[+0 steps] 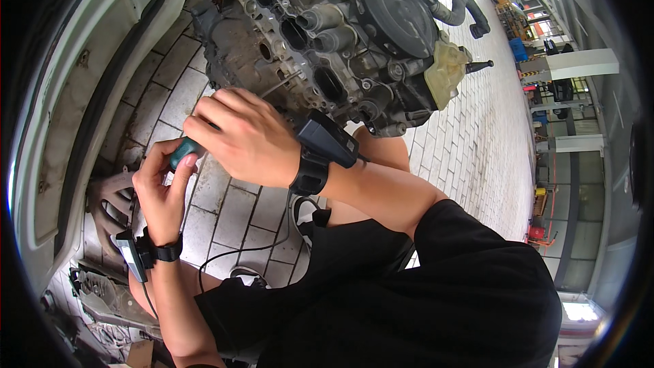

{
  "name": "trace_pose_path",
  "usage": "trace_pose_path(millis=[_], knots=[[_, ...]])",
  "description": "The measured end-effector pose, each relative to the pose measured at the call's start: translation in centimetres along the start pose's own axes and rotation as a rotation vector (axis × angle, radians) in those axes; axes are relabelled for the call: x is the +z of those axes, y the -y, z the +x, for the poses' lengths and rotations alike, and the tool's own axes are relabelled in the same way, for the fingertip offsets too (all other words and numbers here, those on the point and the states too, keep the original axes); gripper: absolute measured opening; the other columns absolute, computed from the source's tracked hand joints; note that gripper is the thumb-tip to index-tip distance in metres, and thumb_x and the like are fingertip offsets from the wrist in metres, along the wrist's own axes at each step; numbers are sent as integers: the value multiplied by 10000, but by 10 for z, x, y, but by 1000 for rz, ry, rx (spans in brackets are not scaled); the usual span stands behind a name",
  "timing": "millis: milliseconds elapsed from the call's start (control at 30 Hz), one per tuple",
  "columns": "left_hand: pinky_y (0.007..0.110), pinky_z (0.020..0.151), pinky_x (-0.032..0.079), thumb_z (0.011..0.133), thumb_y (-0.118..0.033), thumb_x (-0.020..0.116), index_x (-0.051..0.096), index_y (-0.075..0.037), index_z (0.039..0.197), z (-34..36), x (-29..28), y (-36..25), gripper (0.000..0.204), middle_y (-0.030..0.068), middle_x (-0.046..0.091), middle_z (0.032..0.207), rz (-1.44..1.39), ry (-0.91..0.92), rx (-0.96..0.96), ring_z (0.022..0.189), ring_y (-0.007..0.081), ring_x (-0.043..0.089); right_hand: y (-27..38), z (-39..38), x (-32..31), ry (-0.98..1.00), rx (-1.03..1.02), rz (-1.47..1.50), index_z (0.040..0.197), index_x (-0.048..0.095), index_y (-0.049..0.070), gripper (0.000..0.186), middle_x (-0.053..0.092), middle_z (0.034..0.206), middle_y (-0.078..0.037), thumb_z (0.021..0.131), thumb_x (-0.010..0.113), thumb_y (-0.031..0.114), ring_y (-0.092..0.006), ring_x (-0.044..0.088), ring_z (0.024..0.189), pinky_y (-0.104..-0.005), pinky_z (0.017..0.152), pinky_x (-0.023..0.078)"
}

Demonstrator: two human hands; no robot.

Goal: Inspecting and cleaning an engine block using a screwdriver.

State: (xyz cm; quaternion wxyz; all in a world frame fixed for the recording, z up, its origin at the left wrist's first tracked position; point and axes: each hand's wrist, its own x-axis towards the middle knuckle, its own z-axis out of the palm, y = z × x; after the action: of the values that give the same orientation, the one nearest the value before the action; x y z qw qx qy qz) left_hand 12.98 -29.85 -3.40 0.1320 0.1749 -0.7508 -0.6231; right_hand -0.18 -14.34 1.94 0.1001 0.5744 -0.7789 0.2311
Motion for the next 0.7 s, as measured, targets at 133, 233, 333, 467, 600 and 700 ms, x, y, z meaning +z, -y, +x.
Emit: trace_pose_path(millis=[133, 233, 333, 467, 600, 700], knots=[[250, 714, 522, 918, -71, 763, 668, 45, 1089, 1, 4, -15, 227, 87, 709, 888, 70, -70, 207, 800, 93, 647, -2, 0, -1, 16, -15, 26, 1030, 625, 61, 259, 609, 1018, -74, 793, 725, 94, -283, 601, 1013, -411, 918, 504], [255, 740, 531, 908, -52, 768, 662, 49, 1086, 1, 7, -10, 231, 95, 713, 908, -2, -108, 167, 812, 110, 661, -2, -1, -2, 8, -3, 42, 1026, 624, 62, 262, 609, 1019, -79, 800, 749, 107, -290, 601, 1022, -417, 927, 498], [256, 728, 528, 909, -54, 767, 658, 52, 1066, 1, 0, -2, 218, 101, 714, 903, 42, -88, 140, 804, 112, 663, -1, 0, -3, -49, -4, 101, 1029, 626, 62, 259, 605, 1020, -86, 814, 757, 125, -296, 600, 1025, -420, 933, 494], [250, 691, 508, 920, -91, 766, 664, 48, 1007, -2, -8, 8, 193, 93, 708, 853, 68, 29, 70, 776, 102, 651, 1, 1, -3, -11, -8, 70, 1031, 632, 63, 267, 606, 1032, -92, 808, 762, 134, -298, 598, 1030, -423, 934, 494], [243, 703, 502, 908, -85, 775, 663, 42, 987, 0, -5, 3, 187, 62, 702, 828, 58, -9, 210, 764, 100, 641, -2, -1, -3, 40, -39, 31, 1034, 642, 65, 265, 610, 1051, -87, 810, 764, 135, -295, 597, 1038, -425, 942, 491], [238, 721, 507, 902, -67, 778, 660, 37, 1026, 3, 11, -15, 201, 54, 712, 839, -164, -161, 246, 772, 95, 641, -6, -3, -1, 34, -40, 48, 1054, 649, 64, 287, 613, 1061, -83, 802, 769, 130, -295, 595, 1039, -422, 945, 489]])
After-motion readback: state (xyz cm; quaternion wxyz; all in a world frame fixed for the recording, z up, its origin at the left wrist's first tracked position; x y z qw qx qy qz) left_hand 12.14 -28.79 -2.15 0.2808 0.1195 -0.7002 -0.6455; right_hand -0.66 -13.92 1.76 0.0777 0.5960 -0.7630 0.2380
